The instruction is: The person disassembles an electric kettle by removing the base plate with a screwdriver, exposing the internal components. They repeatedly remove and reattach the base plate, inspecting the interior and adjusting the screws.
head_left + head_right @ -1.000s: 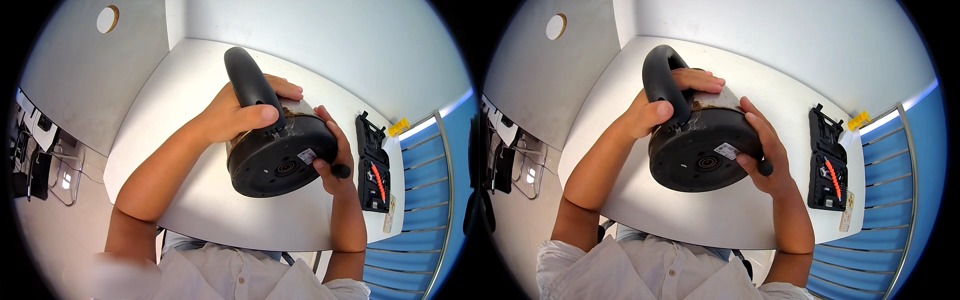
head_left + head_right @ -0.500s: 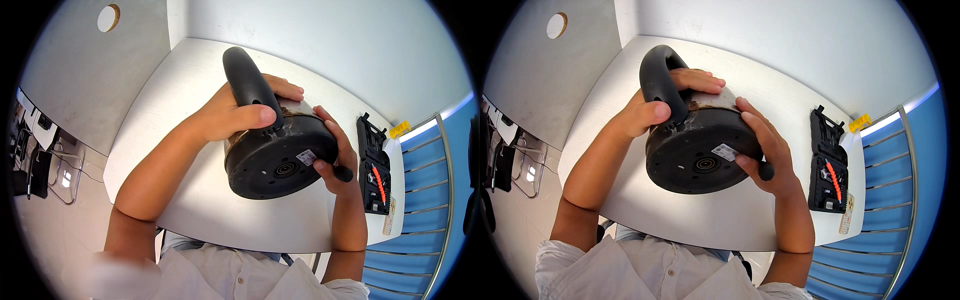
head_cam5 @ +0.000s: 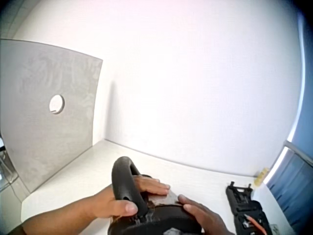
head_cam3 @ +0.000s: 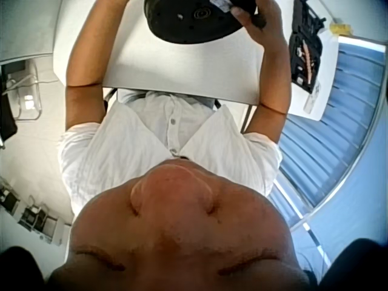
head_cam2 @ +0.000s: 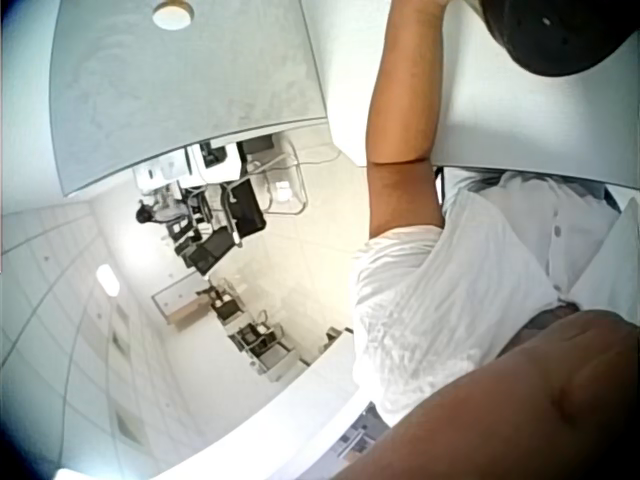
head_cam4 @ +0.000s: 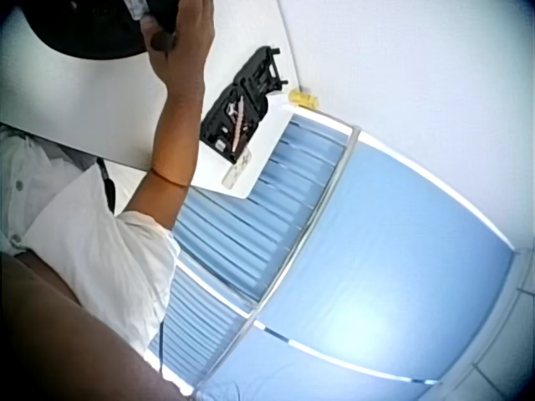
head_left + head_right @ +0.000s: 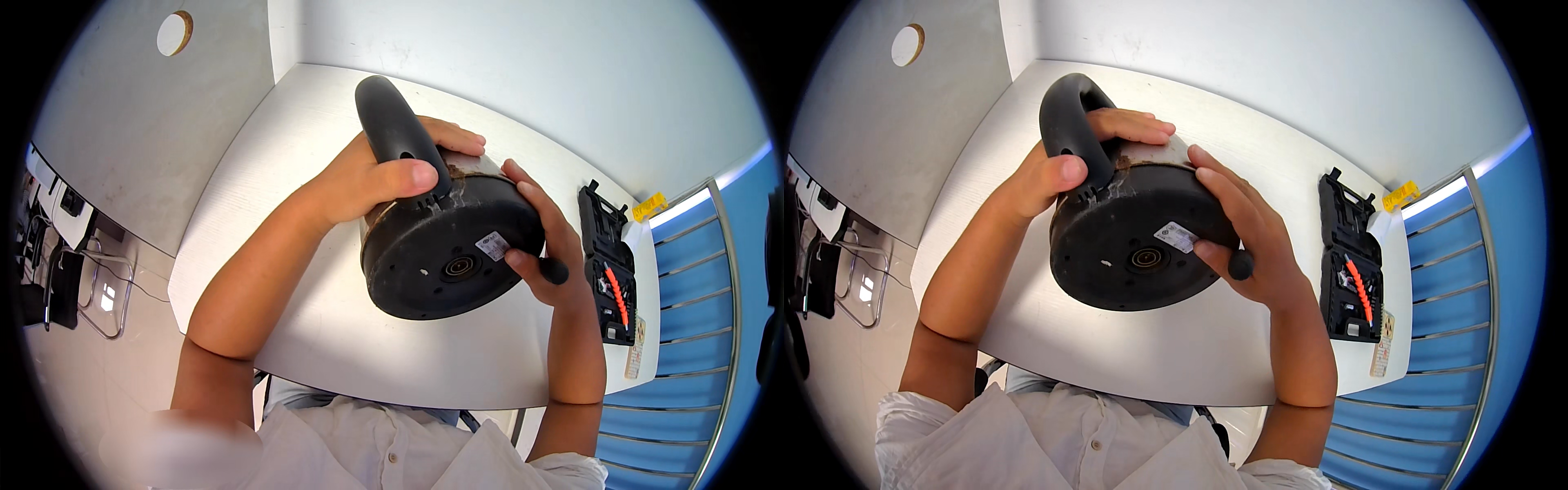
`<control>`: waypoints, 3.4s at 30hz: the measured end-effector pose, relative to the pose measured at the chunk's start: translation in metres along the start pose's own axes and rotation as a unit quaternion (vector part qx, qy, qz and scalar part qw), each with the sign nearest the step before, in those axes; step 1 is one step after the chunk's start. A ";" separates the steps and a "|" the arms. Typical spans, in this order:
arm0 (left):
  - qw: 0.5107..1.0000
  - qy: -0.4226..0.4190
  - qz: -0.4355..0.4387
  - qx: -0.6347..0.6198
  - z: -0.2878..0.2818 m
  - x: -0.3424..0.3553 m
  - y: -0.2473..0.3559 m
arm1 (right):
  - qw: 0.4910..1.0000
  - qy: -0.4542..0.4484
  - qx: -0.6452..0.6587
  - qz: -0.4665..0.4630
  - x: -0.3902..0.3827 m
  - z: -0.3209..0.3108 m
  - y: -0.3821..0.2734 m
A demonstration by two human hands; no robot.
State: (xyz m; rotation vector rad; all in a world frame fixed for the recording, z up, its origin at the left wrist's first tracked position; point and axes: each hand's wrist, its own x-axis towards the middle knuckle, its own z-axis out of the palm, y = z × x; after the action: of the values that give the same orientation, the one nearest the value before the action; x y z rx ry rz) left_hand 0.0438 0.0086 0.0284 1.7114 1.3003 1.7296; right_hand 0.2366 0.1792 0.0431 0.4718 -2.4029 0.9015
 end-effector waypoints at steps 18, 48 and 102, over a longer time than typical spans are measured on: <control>0.967 0.185 -0.086 -0.150 -0.024 0.001 -0.006 | 0.969 0.192 0.091 0.122 0.070 0.001 0.018; 0.970 0.154 -0.101 -0.160 -0.053 -0.010 -0.016 | 0.973 0.145 -0.178 0.005 -0.011 0.053 0.017; 0.951 0.133 -0.117 -0.253 -0.057 -0.014 -0.026 | 0.946 0.234 -0.147 -0.172 0.028 0.071 0.017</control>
State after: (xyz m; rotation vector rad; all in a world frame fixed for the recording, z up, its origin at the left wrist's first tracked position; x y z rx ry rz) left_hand -0.0152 -0.0087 0.0096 1.0268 0.9885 1.9758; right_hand 0.1810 0.1396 0.0056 0.4790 -1.8967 0.4287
